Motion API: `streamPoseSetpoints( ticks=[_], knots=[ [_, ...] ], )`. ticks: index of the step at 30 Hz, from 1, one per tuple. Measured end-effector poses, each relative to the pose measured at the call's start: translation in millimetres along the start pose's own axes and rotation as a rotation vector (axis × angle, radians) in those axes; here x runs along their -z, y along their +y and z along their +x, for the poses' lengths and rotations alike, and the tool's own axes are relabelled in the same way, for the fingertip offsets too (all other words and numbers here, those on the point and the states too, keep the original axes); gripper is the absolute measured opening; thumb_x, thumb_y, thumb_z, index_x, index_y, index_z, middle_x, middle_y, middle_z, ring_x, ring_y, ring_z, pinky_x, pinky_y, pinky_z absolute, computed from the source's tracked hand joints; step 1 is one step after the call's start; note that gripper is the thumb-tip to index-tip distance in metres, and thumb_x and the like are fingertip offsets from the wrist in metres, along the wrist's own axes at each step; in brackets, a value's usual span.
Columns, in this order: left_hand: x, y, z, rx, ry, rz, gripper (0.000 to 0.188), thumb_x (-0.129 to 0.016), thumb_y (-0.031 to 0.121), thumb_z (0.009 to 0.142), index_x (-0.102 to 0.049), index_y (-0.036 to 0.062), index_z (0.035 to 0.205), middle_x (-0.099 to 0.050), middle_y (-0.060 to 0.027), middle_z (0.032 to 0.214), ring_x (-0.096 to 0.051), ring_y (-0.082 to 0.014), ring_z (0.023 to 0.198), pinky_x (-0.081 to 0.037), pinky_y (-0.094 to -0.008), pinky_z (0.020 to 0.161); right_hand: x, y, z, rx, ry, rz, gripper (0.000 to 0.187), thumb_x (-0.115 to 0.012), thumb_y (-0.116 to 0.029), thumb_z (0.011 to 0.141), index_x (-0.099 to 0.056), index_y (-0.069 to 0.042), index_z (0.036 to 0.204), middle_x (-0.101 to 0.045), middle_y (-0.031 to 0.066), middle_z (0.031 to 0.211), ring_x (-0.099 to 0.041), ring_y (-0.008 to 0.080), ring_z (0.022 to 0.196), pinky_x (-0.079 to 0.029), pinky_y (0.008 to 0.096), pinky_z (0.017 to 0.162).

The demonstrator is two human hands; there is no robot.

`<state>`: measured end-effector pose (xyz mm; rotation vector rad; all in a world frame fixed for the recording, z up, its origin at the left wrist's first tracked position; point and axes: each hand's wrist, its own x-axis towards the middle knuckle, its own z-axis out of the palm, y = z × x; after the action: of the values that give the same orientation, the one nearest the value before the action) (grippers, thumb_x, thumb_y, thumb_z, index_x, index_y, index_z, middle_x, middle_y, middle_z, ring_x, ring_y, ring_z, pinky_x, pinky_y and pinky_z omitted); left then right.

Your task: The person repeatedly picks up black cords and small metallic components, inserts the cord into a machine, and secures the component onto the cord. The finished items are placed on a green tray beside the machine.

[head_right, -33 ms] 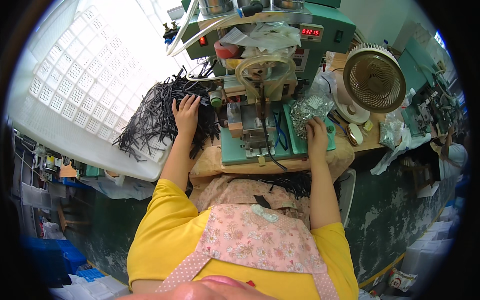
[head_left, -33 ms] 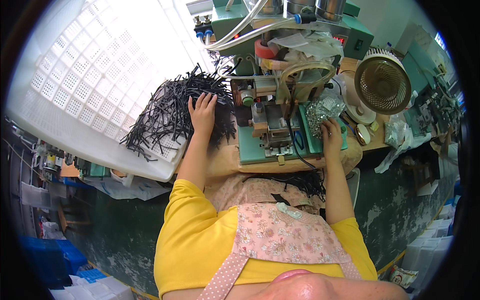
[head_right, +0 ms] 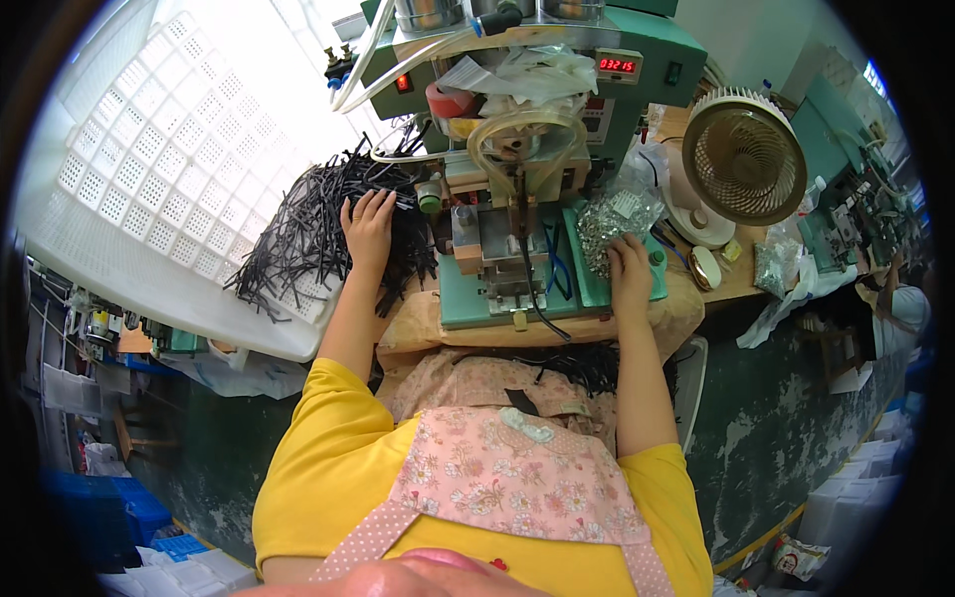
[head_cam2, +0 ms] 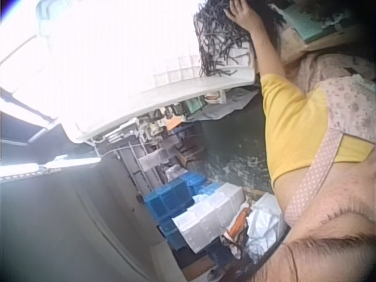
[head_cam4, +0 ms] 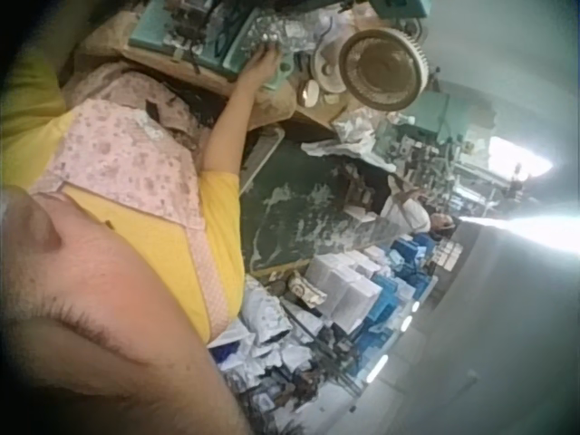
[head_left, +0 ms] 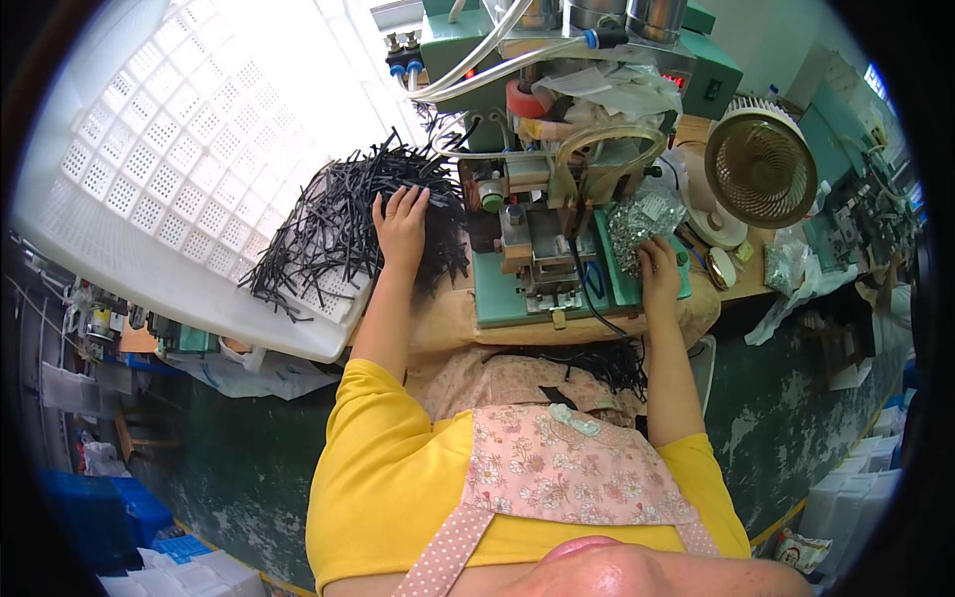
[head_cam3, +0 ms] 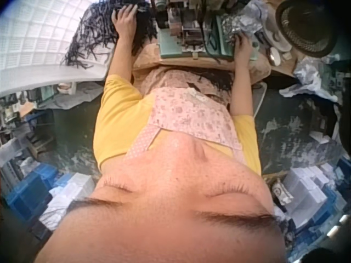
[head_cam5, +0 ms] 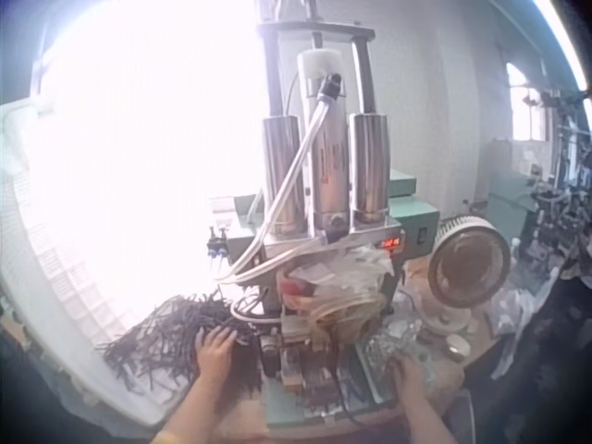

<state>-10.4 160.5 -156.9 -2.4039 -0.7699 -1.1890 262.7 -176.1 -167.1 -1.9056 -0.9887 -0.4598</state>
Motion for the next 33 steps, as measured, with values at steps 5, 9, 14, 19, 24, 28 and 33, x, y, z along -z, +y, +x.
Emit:
streamPoseSetpoints(
  ticks=[5,9,14,19,24,28,33],
  knots=[
    [20,-4,10,0.009,0.076,-0.001,0.028,-0.069,0.014,0.082,-0.069,0.0163,0.11,-0.068,0.0052,0.108,-0.059,-0.0159,0.096,-0.041,-0.0323,0.088,4,0,4,0.125,-0.035,-0.131,0.015,-0.063,-0.007,0.088,-0.063,-0.005,0.103,-0.062,0.0131,0.106,-0.062,0.0326,0.091,-0.049,0.038,0.075],
    [35,-1,22,0.021,0.172,-0.156,0.024,-0.065,0.005,0.083,-0.063,0.0108,0.107,-0.069,0.0019,0.104,-0.06,-0.0178,0.088,-0.044,-0.0315,0.079,2,-13,4,-0.066,-0.088,-0.022,0.011,-0.061,-0.008,0.089,-0.063,-0.004,0.1,-0.064,0.0121,0.099,-0.06,0.0326,0.088,-0.046,0.0378,0.073],
    [57,16,26,0.149,0.278,-0.57,0.027,-0.056,-0.004,0.088,-0.056,0.0084,0.112,-0.067,-0.0048,0.09,-0.061,-0.0212,0.074,-0.05,-0.0303,0.063,2,-45,7,-0.169,-0.087,0.176,0.015,-0.059,-0.01,0.091,-0.064,-0.004,0.104,-0.064,0.0126,0.097,-0.062,0.029,0.089,-0.047,0.0353,0.076],
    [107,74,28,0.224,0.287,-1.0,0.035,-0.051,-0.008,0.089,-0.056,0.0072,0.12,-0.062,-0.0107,0.089,-0.062,-0.0198,0.072,-0.049,-0.0283,0.059,14,-82,32,-0.24,-0.187,0.416,0.015,-0.06,-0.009,0.09,-0.065,-0.003,0.103,-0.066,0.0101,0.099,-0.063,0.0221,0.091,-0.047,0.0308,0.08],
    [154,118,62,0.0,0.178,-1.012,0.024,-0.05,-0.007,0.091,-0.062,0.0029,0.11,-0.064,-0.0095,0.089,-0.06,-0.0163,0.064,-0.052,-0.0247,0.064,21,-121,48,-0.175,-0.265,0.54,0.015,-0.062,-0.007,0.089,-0.065,-0.002,0.102,-0.066,0.0077,0.097,-0.062,0.0188,0.093,-0.047,0.0292,0.083],
    [159,125,90,0.38,-0.077,-1.272,0.018,-0.047,0.01,0.1,-0.059,-0.0012,0.108,-0.066,-0.0076,0.088,-0.06,-0.0084,0.065,-0.05,-0.0218,0.062,20,-143,49,-0.182,-0.299,0.567,0.014,-0.063,-0.006,0.088,-0.064,-0.002,0.101,-0.067,0.0075,0.095,-0.063,0.0172,0.091,-0.048,0.0288,0.081],
    [154,123,92,0.399,-0.087,-1.319,0.022,-0.048,0.015,0.1,-0.06,-0.0006,0.11,-0.067,-0.0057,0.086,-0.059,-0.0075,0.068,-0.049,-0.0209,0.063,26,-144,49,-0.21,-0.277,0.579,0.014,-0.065,-0.008,0.087,-0.064,-0.002,0.1,-0.067,0.0073,0.094,-0.064,0.0165,0.088,-0.049,0.0285,0.079]
  ],
)
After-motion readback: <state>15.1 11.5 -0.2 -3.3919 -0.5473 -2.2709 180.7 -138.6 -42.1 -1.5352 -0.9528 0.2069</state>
